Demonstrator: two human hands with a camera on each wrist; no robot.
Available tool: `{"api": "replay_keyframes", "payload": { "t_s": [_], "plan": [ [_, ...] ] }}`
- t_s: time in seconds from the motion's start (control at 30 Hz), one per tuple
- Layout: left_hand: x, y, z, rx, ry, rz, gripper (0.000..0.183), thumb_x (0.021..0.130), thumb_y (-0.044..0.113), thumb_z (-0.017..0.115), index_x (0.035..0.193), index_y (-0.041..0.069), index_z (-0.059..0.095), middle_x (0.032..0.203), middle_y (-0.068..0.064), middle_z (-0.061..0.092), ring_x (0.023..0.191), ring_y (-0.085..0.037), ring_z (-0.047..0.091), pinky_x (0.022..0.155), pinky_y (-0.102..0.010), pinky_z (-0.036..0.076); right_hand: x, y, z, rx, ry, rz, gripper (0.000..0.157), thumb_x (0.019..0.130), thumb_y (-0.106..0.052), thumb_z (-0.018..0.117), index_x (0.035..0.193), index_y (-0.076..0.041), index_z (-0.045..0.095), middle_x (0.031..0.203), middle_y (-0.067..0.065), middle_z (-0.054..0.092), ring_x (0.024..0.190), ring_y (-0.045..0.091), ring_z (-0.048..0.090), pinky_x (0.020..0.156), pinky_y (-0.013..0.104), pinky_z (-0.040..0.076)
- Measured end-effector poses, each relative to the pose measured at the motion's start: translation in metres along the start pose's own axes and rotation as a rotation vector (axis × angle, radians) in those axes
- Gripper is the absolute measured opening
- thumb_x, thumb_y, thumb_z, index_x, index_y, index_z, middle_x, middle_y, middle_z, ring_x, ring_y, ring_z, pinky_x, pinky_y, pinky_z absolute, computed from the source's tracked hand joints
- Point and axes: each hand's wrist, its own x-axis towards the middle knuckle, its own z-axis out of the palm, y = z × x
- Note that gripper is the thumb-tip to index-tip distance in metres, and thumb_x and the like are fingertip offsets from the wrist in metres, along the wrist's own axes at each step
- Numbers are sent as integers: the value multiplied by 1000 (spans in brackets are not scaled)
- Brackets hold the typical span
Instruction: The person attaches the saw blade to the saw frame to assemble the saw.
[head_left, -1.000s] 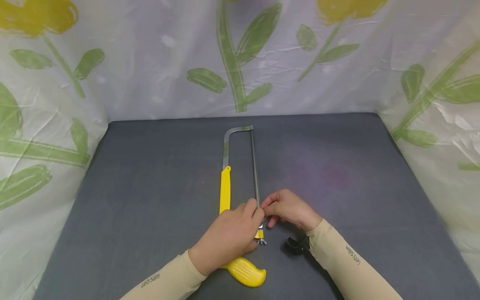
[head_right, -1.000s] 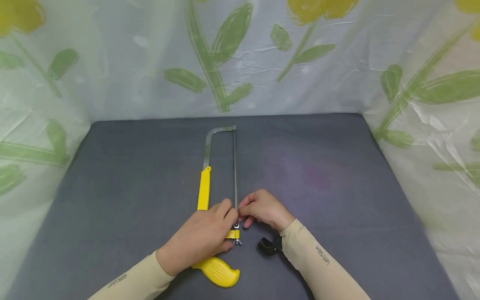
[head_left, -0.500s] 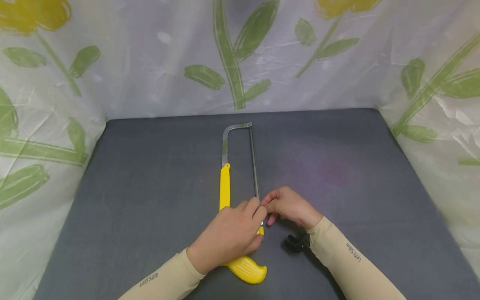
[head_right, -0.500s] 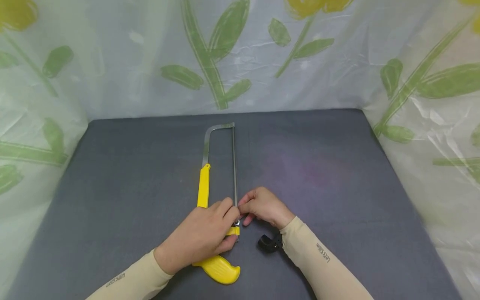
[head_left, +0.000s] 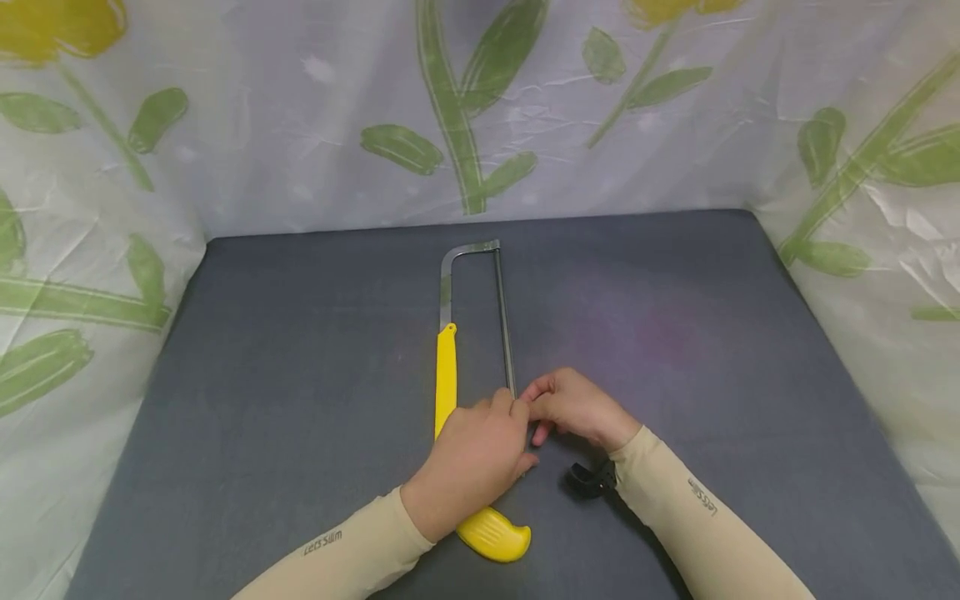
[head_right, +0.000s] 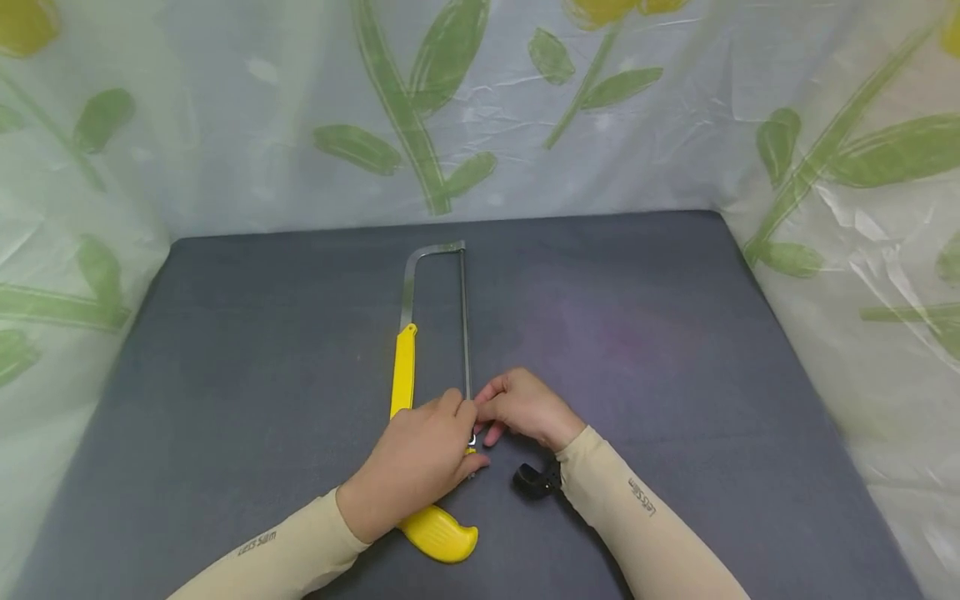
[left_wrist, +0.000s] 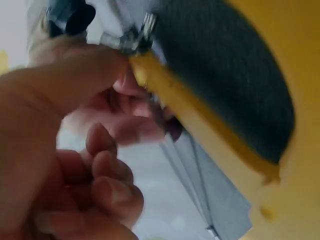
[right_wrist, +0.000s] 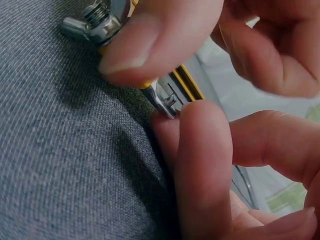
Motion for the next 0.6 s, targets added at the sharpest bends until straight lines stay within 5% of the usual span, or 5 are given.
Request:
{"api": "replay_keyframes", "payload": {
  "t_s": [0.2,0.33,0.53,0.6],
  "plan": [
    [-3,-6,-6,-179,-147,-96,51,73,61,83,92,20,61,76,8,48,55,-7,44,47,-24,36,5,-1,1,-16,-23,-4,14,85,-11,68,95,-7,77,78,7,75,56,17,68,47,23,37],
    [-2,2,1,-67,-92,-123,57,71,61,85,98,15,64,75,5,50,55,-9,47,46,-25,37,4,1,0,-15,-18,-13,15,85,-11,68,95,-5,76,79,6,75,55,17,68,48,23,37],
    [-9,-10,-10,-127,-144,-35,24,82,37,83,92,21,67,78,10,52,62,-5,50,53,-26,44,3,4,-1,-7,-11,10,13,84,-14,70,94,-6,76,79,5,74,56,16,69,48,22,37],
    [-12,-15,-13,-114,-164,19,23,79,29,85,88,22,66,78,11,53,64,-5,51,55,-27,46,5,5,-1,2,-10,14,13,85,-15,71,93,-6,76,78,5,74,55,15,69,47,22,37]
  ]
}}
